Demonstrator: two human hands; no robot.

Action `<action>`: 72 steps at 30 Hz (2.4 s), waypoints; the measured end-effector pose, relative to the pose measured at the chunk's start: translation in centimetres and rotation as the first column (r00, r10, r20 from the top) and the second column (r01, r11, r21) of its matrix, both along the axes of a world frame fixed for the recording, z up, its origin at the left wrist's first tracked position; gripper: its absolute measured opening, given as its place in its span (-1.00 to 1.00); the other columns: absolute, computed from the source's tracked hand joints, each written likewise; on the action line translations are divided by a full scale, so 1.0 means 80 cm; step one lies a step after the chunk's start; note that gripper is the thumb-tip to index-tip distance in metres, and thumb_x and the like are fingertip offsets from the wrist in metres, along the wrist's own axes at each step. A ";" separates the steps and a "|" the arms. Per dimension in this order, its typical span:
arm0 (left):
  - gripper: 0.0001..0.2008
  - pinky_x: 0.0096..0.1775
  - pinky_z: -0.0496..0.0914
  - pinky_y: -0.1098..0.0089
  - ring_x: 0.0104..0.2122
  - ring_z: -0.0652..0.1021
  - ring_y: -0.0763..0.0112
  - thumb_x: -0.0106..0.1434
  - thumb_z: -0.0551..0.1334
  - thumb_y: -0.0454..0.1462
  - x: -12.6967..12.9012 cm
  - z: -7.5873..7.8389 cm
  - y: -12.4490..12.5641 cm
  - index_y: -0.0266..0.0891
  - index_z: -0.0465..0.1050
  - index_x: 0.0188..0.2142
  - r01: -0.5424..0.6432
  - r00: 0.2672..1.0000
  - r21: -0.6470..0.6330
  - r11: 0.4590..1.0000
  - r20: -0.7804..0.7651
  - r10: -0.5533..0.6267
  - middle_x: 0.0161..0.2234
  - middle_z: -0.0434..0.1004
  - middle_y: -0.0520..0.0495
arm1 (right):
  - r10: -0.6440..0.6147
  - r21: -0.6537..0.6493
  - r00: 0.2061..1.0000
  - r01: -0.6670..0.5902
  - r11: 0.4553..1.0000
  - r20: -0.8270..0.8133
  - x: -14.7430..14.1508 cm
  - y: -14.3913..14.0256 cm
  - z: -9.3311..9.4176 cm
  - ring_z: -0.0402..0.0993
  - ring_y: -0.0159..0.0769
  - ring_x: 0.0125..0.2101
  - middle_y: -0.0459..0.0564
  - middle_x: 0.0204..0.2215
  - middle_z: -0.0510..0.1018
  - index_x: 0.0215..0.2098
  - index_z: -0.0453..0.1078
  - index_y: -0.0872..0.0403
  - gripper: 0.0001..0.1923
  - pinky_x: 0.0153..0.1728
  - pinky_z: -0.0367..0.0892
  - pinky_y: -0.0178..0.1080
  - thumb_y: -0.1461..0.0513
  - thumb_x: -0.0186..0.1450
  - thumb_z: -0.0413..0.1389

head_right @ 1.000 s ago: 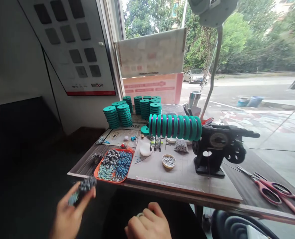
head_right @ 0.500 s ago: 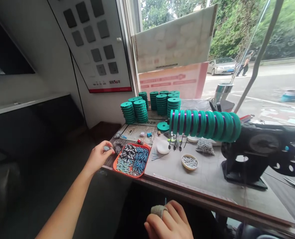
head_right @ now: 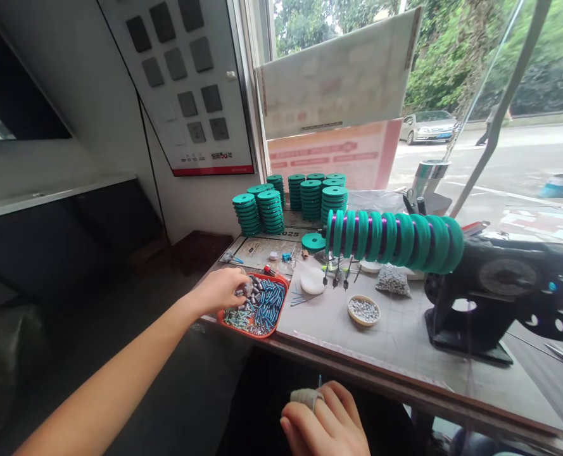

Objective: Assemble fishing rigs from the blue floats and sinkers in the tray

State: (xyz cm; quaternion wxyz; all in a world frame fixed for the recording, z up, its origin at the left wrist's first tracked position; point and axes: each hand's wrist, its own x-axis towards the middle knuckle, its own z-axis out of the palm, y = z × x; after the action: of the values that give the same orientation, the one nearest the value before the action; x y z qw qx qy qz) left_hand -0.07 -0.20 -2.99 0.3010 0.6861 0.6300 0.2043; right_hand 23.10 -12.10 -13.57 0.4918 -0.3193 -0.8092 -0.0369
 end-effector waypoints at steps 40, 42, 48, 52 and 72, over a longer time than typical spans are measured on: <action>-0.52 -0.60 -0.19 0.71 -0.74 0.13 0.92 -0.15 0.35 -0.21 0.083 -0.088 -0.165 -0.14 0.23 -0.21 0.048 0.244 -0.764 0.643 0.633 0.734 -0.55 0.36 0.15 | 0.082 -0.163 0.996 -0.075 0.984 0.037 -0.023 -0.015 0.006 0.23 -0.32 -0.32 -0.11 -0.58 0.33 -0.46 0.25 0.09 -0.75 -0.05 0.04 -0.23 0.38 0.31 -0.16; -0.52 -0.61 -0.19 0.71 -0.74 0.11 0.93 -0.14 0.34 -0.22 0.084 -0.085 -0.166 -0.13 0.23 -0.19 0.040 0.237 -0.757 0.653 0.642 0.729 -0.55 0.36 0.16 | 0.050 -0.147 0.999 -0.047 0.988 0.013 -0.022 -0.015 0.008 0.22 -0.32 -0.35 -0.10 -0.58 0.33 -0.46 0.26 0.09 -0.77 -0.08 0.05 -0.23 0.37 0.31 -0.14; -0.36 -0.62 -0.11 0.71 -0.74 0.14 0.90 -0.29 0.43 -0.18 0.096 -0.081 -0.171 -0.18 0.23 -0.20 -0.079 0.178 -0.716 0.693 0.674 0.717 -0.58 0.39 0.14 | -0.032 -0.104 0.999 0.029 0.994 -0.027 -0.022 -0.014 0.012 0.19 -0.36 -0.44 -0.11 -0.62 0.33 -0.54 0.23 0.11 -0.79 -0.19 0.11 -0.25 0.39 0.24 -0.06; -0.27 -0.63 -0.05 0.72 -0.76 0.16 0.89 -0.44 0.48 -0.12 0.104 -0.085 -0.175 -0.22 0.22 -0.25 -0.162 0.139 -0.695 0.701 0.687 0.713 -0.59 0.40 0.14 | -0.059 -0.108 0.994 0.050 0.993 -0.090 -0.023 -0.015 0.016 0.22 -0.37 -0.45 -0.12 -0.64 0.33 -0.55 0.23 0.10 -0.79 -0.20 0.10 -0.25 0.39 0.23 -0.06; -0.38 -0.51 0.24 0.72 -0.54 0.43 0.72 -0.47 0.51 -0.19 0.110 -0.097 -0.182 -0.23 0.25 -0.40 -0.151 0.016 -0.724 0.674 0.680 0.733 -0.53 0.42 0.12 | -0.033 -0.076 0.996 0.027 0.997 -0.085 -0.023 -0.016 0.018 0.19 -0.47 -0.60 -0.18 -0.61 0.39 -0.38 0.32 0.10 -0.84 -0.28 0.09 -0.27 0.39 0.26 -0.07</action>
State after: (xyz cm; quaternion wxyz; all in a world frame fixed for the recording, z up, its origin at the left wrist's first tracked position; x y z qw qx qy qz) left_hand 8.75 -14.79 -10.78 0.6872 0.0574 0.5108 0.5133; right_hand 21.30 -13.36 -12.12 0.5131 -0.3510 -0.7833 -0.0001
